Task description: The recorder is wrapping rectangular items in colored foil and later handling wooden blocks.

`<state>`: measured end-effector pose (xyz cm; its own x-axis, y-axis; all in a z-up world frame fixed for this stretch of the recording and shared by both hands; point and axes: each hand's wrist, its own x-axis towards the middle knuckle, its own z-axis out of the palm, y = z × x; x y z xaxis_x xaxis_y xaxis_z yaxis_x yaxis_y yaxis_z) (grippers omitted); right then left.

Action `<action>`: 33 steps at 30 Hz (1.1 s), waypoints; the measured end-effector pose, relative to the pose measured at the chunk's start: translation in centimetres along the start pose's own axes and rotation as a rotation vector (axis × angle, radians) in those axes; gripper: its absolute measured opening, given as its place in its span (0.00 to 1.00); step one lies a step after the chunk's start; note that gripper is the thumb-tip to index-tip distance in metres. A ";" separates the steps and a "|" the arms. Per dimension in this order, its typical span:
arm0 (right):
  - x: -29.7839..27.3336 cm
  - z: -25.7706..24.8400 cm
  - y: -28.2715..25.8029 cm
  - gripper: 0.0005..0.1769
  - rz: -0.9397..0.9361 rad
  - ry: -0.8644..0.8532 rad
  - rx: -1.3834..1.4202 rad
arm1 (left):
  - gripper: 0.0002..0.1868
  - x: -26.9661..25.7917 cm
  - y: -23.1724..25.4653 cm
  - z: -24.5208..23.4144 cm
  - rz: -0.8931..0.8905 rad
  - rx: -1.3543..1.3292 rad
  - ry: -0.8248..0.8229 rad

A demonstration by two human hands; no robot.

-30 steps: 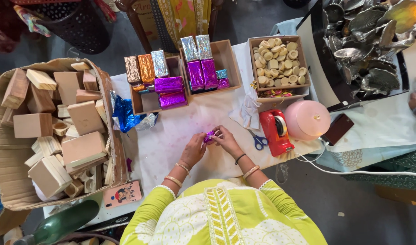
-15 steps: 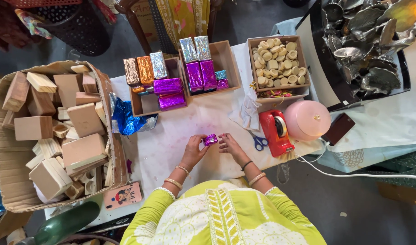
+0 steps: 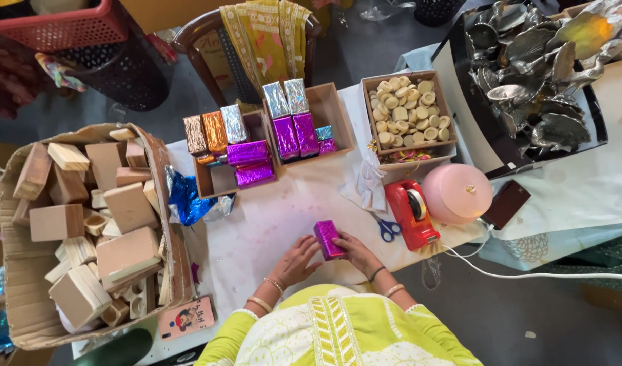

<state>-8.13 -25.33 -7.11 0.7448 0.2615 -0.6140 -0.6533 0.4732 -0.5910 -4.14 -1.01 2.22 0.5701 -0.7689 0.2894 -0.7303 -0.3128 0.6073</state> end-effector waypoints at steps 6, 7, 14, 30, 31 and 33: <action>1.8 -5.5 -2.3 0.26 -0.292 0.030 0.214 | 0.29 -4.1 -5.4 1.7 -0.313 0.152 -0.048; 1.8 -5.3 -3.9 0.26 -0.294 0.029 0.218 | 0.29 -4.6 -5.7 1.6 -0.312 0.155 -0.050; 4.0 -3.0 -15.1 0.36 -0.632 0.153 0.112 | 0.41 -7.1 -7.2 1.7 -0.313 0.333 -0.239; 16.3 3.4 -29.8 0.28 -0.956 0.422 -0.644 | 0.43 -6.8 -7.0 1.5 -0.380 0.277 -0.302; 17.3 3.1 -29.7 0.28 -0.957 0.418 -0.642 | 0.43 -6.8 -7.0 1.4 -0.383 0.280 -0.302; 19.5 2.5 -29.4 0.29 -1.003 0.296 -0.622 | 0.44 -6.6 -6.8 1.2 -0.391 0.269 -0.317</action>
<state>25.90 -32.02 -0.36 0.9500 -0.2295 0.2115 0.1800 -0.1507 -0.9720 -3.41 5.54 -4.77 0.7069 -0.6840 -0.1800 -0.5814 -0.7069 0.4027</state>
